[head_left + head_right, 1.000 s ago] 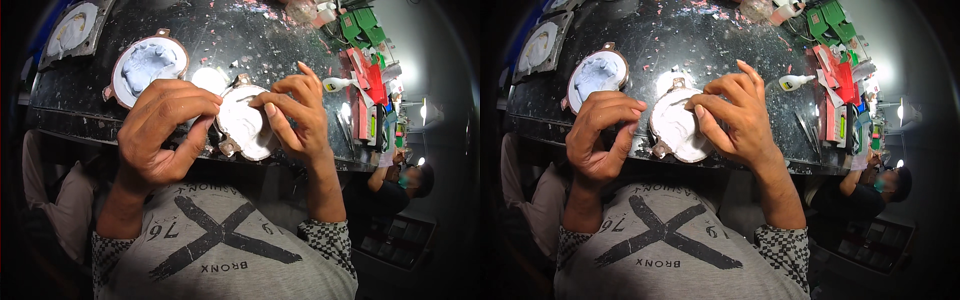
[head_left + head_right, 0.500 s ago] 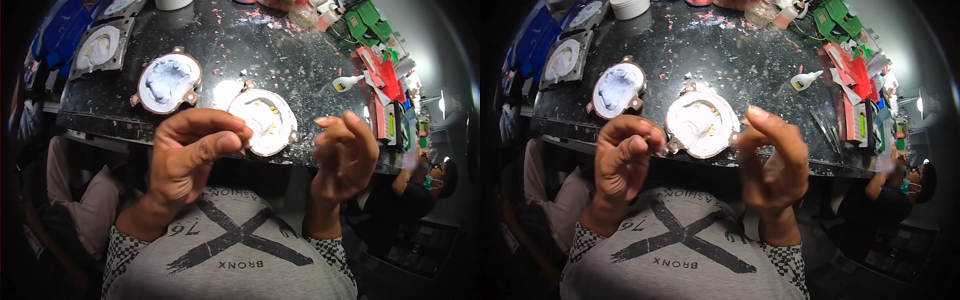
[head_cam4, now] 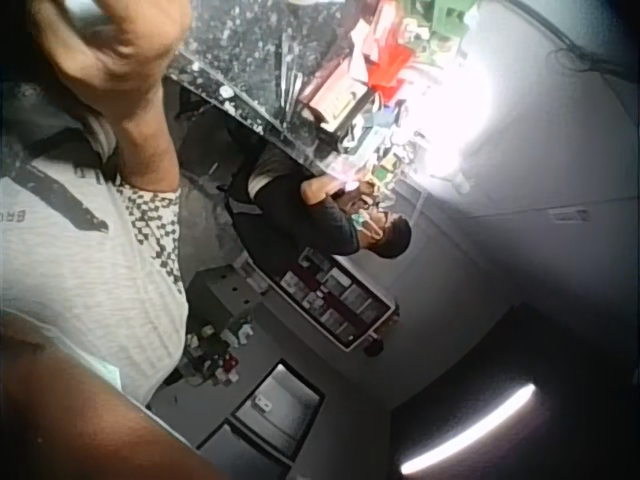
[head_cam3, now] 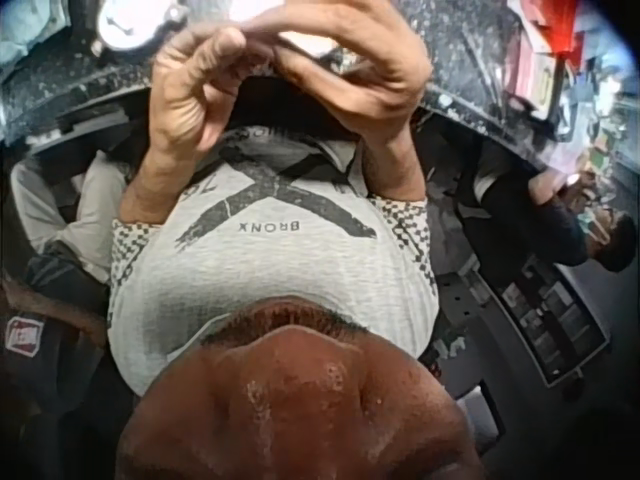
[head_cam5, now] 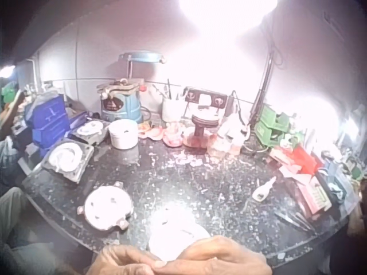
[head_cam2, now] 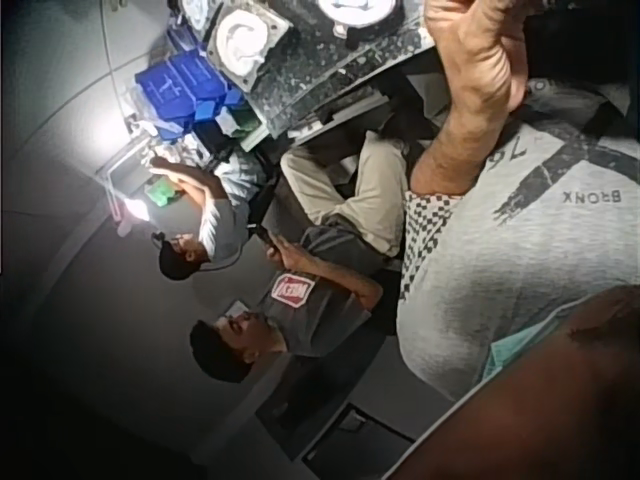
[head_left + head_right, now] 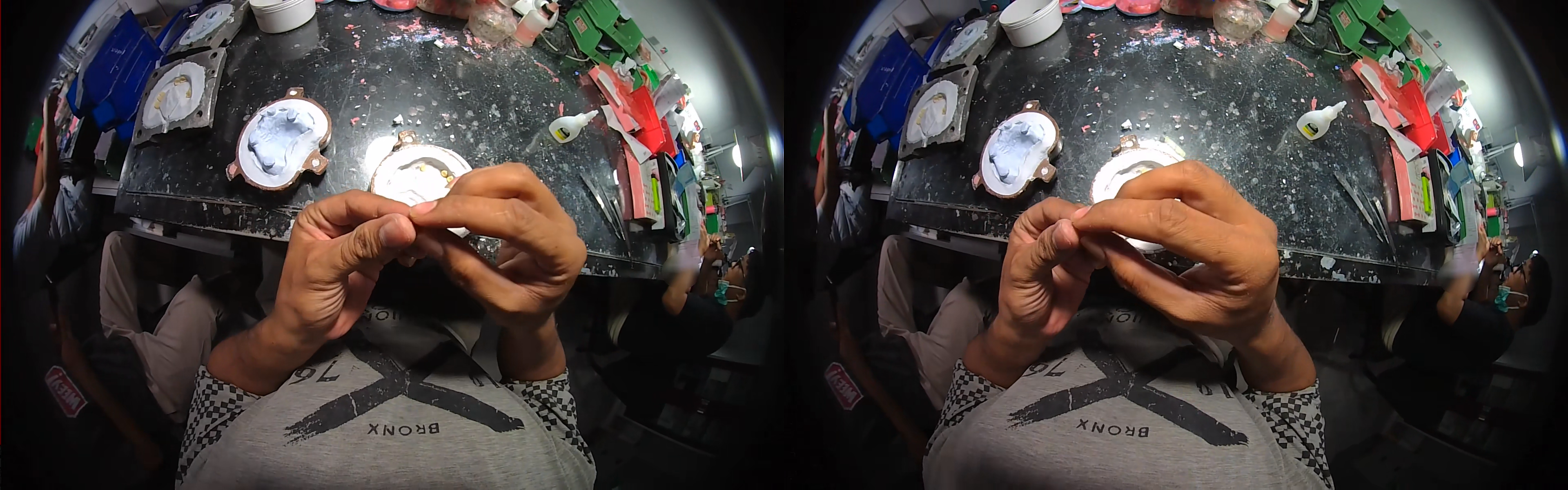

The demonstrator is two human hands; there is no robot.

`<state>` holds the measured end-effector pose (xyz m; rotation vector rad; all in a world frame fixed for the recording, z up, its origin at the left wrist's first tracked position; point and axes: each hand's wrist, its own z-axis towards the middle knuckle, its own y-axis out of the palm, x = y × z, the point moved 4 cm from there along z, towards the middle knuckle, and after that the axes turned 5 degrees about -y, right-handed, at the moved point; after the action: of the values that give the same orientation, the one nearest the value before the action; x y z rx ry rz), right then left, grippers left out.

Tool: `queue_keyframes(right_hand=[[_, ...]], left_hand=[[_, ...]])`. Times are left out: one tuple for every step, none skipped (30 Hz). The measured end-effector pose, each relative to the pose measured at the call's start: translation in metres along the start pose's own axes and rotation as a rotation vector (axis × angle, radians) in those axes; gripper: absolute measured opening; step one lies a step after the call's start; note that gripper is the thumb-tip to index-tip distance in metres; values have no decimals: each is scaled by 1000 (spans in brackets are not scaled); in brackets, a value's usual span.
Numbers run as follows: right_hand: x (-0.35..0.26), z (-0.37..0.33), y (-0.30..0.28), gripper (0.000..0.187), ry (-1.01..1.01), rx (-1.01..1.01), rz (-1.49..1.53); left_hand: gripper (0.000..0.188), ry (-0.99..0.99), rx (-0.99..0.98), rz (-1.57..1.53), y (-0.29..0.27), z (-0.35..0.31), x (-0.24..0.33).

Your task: The person places small tooth-colored components into a plaster dental cast and uses a hand tool to position them precisely.

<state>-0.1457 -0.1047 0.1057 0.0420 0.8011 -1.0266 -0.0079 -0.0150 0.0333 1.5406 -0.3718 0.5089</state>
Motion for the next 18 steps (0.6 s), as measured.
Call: queue_keyframes(right_hand=[[1, -2, -1, 35, 21, -31, -37], [1, -4, -2, 35, 44, -62, -76], [2, -4, -5, 35, 49, -62, -79], [1, -3, -7, 33, -23, -95, -192], [-2, -3, -8, 32, -58, -111, -250], [-4, -2, -10, 32, -92, -126, -309], [-9, -4, -12, 29, -185, -109, -425], [-12, -7, -10, 27, -233, -96, -485], [-14, -11, -9, 25, -278, -79, -545], [-16, -15, -8, 23, -324, -58, -605], [-20, -16, -8, 22, -315, -47, -675], [-20, -16, -10, 20, -311, -38, -704], [-20, -16, -10, 19, -307, -28, -731], [-19, -17, -11, 18, -299, -21, -763], [-16, -17, -17, 16, -258, -14, -682], [-11, -19, -26, 15, -207, 0, -626], [-7, -23, -36, 15, -149, 14, -587], [-2, -26, -45, 14, -100, 32, -532]], left_hand=[[18, -3, 0, -1, -1, 0, -3], [17, -17, 24, -37, -5, -1, -7], [15, -30, 49, -72, -7, -1, -10], [15, -34, 49, -75, -8, -2, -12], [16, -30, 43, -37, -7, -2, -13], [18, -25, 38, 0, -5, -2, -13], [18, -29, 36, -1, -2, -3, -11], [21, -23, 24, 61, 2, -3, -9], [24, -17, 12, 123, 6, -3, -7], [24, -16, 15, 123, 8, -5, -5], [26, -36, 23, 159, 12, -7, -6], [29, -56, 30, 195, 14, -8, -6], [29, -60, 29, 192, 16, -9, -4], [30, -5, -1, 299, 17, -9, -2], [31, 51, -31, 405, 17, -9, 0], [39, 53, -48, 380, 15, -13, 2], [42, 145, -53, 441, 11, -9, 5], [46, 249, -48, 509, 8, -8, 10]])
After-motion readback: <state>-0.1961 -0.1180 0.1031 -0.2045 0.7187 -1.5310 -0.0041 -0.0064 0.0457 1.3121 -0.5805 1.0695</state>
